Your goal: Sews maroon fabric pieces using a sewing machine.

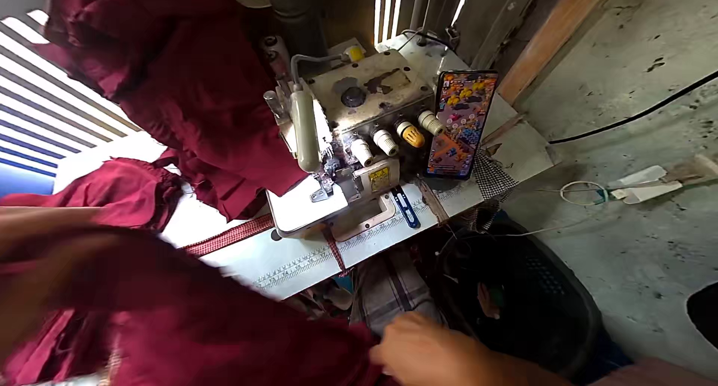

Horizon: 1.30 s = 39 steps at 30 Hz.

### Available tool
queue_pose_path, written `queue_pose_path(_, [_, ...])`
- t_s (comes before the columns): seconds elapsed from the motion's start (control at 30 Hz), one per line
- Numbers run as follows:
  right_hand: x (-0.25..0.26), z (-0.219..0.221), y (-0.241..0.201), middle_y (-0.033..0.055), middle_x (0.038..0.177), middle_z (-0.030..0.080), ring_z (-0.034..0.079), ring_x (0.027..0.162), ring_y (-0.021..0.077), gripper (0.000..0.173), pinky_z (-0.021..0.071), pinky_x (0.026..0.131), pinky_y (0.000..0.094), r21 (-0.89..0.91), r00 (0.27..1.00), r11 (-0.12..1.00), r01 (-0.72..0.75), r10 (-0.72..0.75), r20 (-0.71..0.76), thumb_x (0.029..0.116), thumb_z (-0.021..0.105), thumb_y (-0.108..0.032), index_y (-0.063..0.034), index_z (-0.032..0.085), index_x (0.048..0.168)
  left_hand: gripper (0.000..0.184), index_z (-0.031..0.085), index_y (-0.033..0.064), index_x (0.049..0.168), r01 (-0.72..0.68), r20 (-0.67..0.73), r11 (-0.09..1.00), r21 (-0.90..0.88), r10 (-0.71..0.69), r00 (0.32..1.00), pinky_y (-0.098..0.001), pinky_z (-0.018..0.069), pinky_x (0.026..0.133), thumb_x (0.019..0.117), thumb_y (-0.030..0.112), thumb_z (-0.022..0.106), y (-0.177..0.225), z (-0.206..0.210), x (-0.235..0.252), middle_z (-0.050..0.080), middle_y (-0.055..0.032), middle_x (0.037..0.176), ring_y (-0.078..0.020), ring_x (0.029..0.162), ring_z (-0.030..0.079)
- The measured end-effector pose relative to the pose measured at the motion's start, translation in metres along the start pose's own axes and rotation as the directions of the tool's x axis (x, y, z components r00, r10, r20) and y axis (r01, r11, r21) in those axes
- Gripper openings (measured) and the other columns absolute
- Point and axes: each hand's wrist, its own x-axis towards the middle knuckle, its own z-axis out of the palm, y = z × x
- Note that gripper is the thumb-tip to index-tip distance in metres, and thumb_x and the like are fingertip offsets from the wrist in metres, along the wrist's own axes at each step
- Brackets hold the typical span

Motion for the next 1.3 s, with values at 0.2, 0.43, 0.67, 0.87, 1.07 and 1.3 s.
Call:
queue_pose_path(0.2, [0.029,-0.025,0.028,0.0068,0.128,0.070,0.066,0.119,0.0142,0.039,0.0554,0.102,0.0314,0.116,0.610,0.981,0.157,-0.004,-0.792,0.0976,0.069,-0.028,-0.0068,0.069,0.130,0.019,0.072,0.0132,0.101,-0.249,0.258,0.880,-0.404,0.371,0.892,-0.0245,0.0561,0.077,0.1022,0.029,0.060,0.089,0.152,0.025,0.071,-0.0007,0.089,-0.0086,0.084,0.068])
queue_pose_path(0.43, [0.090,-0.043,0.032,-0.0004,0.086,0.076,0.070,0.074,0.0011,0.018,0.0605,0.070,0.0200,0.367,0.420,0.777,0.511,0.147,-0.896,0.0941,0.074,-0.017,-0.0021,0.075,0.103,0.018,0.077,0.0160,0.092,-0.018,0.192,0.961,-0.277,0.074,0.979,-0.0170,0.0545,0.067,0.0937,0.032,0.069,0.079,0.140,0.047,0.073,0.0091,0.081,0.0048,0.073,0.066])
queue_pose_path(0.67, [0.087,-0.055,0.037,0.0002,0.084,0.074,0.070,0.075,0.0031,0.012,0.0595,0.069,0.0189,0.476,0.462,0.680,0.558,0.223,-0.858,0.0960,0.071,-0.014,-0.0026,0.074,0.097,0.016,0.077,0.0141,0.094,0.045,0.217,0.922,-0.383,0.043,0.975,-0.0141,0.0534,0.070,0.0987,0.024,0.065,0.076,0.131,0.069,0.070,0.0105,0.086,0.0058,0.077,0.063])
queue_pose_path(0.87, [0.109,-0.043,0.051,0.0016,0.083,0.074,0.068,0.070,0.0036,0.012,0.0583,0.063,0.0185,0.453,0.326,0.723,0.521,0.322,-0.889,0.0884,0.079,-0.013,-0.0024,0.076,0.092,0.020,0.073,0.0198,0.084,0.185,-0.022,0.974,-0.134,-0.189,0.982,-0.0248,0.0541,0.072,0.0761,0.031,0.087,0.079,0.162,0.077,0.067,0.0077,0.089,-0.0036,0.083,0.063])
queue_pose_path(1.07, [0.086,-0.046,0.040,0.0141,0.124,0.070,0.068,0.106,0.0102,0.040,0.0566,0.093,0.0224,0.249,0.383,0.894,0.373,0.096,-0.919,0.0989,0.051,-0.004,0.0060,0.062,0.136,0.028,0.079,0.0135,0.115,0.205,-0.196,0.965,0.161,-0.172,0.965,-0.0419,0.0521,0.090,0.1010,0.031,0.061,0.137,0.200,0.019,0.073,-0.0081,0.113,-0.0252,0.105,0.067])
queue_pose_path(1.3, [0.088,-0.052,0.043,0.0193,0.129,0.068,0.069,0.115,0.0139,0.045,0.0584,0.098,0.0260,0.310,0.384,0.857,0.412,0.146,-0.912,0.0999,0.052,-0.003,0.0156,0.051,0.140,0.037,0.076,0.0122,0.124,0.273,-0.207,0.960,0.062,-0.255,0.945,-0.0397,0.0426,0.106,0.1017,0.035,0.056,0.137,0.212,0.019,0.068,-0.0085,0.130,-0.0255,0.122,0.058])
